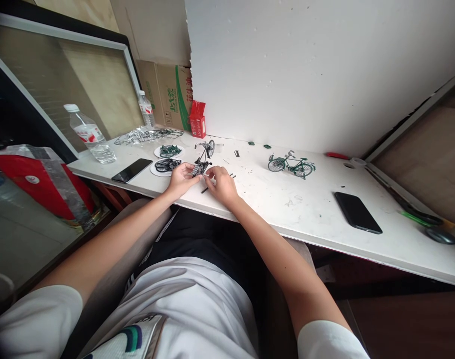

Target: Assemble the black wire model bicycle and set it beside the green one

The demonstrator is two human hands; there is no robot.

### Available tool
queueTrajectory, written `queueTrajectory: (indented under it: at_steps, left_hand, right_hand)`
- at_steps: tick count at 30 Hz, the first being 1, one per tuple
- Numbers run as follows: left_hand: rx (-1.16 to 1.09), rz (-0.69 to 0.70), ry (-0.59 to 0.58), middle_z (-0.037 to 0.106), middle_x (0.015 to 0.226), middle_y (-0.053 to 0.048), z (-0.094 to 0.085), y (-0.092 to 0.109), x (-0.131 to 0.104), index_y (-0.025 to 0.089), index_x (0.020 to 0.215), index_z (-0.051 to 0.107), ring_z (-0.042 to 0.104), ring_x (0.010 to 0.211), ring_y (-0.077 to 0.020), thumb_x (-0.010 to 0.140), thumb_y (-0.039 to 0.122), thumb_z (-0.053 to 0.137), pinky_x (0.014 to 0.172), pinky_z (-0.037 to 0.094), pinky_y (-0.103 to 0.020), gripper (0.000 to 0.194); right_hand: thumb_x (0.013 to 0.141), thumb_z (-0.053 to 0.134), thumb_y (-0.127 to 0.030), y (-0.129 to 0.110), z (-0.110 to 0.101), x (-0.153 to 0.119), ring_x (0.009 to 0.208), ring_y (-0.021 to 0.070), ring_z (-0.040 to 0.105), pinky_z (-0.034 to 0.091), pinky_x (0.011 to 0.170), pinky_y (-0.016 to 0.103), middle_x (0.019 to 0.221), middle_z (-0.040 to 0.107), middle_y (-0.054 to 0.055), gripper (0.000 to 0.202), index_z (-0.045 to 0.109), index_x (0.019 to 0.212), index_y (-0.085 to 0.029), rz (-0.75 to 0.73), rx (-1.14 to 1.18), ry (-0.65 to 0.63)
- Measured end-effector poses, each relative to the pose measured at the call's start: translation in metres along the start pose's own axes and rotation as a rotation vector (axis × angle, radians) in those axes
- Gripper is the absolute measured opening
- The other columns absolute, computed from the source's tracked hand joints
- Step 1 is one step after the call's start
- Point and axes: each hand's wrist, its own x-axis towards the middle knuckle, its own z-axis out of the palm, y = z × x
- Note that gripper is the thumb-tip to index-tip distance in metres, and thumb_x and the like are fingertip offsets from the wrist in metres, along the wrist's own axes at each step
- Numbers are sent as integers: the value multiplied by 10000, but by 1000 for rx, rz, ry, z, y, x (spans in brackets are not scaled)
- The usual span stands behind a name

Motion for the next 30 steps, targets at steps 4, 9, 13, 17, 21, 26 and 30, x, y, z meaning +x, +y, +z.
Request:
queueTrajectory:
  at_steps: [4,9,13,17,21,26,30]
  left_hand:
    - [13,20,17,741,978,-76,0,2,-1,188,931,662,715,976,-227,651,228,914,802,558,-314,379]
    - [24,36,17,724,955,-64,-1,4,-2,195,915,653,696,939,-217,646,232,906,773,549,-306,371]
    - [34,54,21,715,950,-63,0,4,-3,199,908,647,684,914,-209,640,246,911,752,539,-301,379]
    - [32,45,21,722,948,-65,0,2,-3,201,919,653,686,903,-207,631,261,940,749,539,-299,411]
    - [2,39,-12,737,954,-68,0,1,-3,200,954,662,701,904,-204,628,293,973,773,553,-301,461]
    - [-21,46,6,730,994,-72,-1,-4,0,199,975,656,689,899,-191,641,302,971,774,544,-296,471]
    - [-26,33,21,717,988,-65,-2,-9,3,200,1002,653,677,885,-184,668,304,955,785,538,-299,462]
  right_hand:
    - [1070,610,-309,1,0,1,1047,272,657,490,823,369,1045,745,82,110,673,1023,-232,-9,-32,-15]
    - [1092,603,-327,1,1,1,1063,274,653,481,810,372,1074,750,84,136,672,1015,-238,17,-53,-33]
    - [1114,584,-351,1,1,2,1054,271,655,463,782,360,1059,747,82,176,656,998,-241,23,-66,-36]
    - [1144,529,-422,1,0,3,1000,271,652,440,745,355,1018,732,99,295,634,937,-239,66,-125,-68]
    - [1171,444,-428,-1,-1,3,973,270,658,440,760,362,969,733,103,396,618,873,-234,83,-128,-95]
    - [1144,497,-453,-5,-3,1,951,253,668,464,772,363,1019,749,87,301,652,1016,-230,78,-41,-40]
    - [1102,562,-378,-4,-4,1,1028,260,665,488,807,374,1069,753,82,167,641,1061,-236,47,-17,-16]
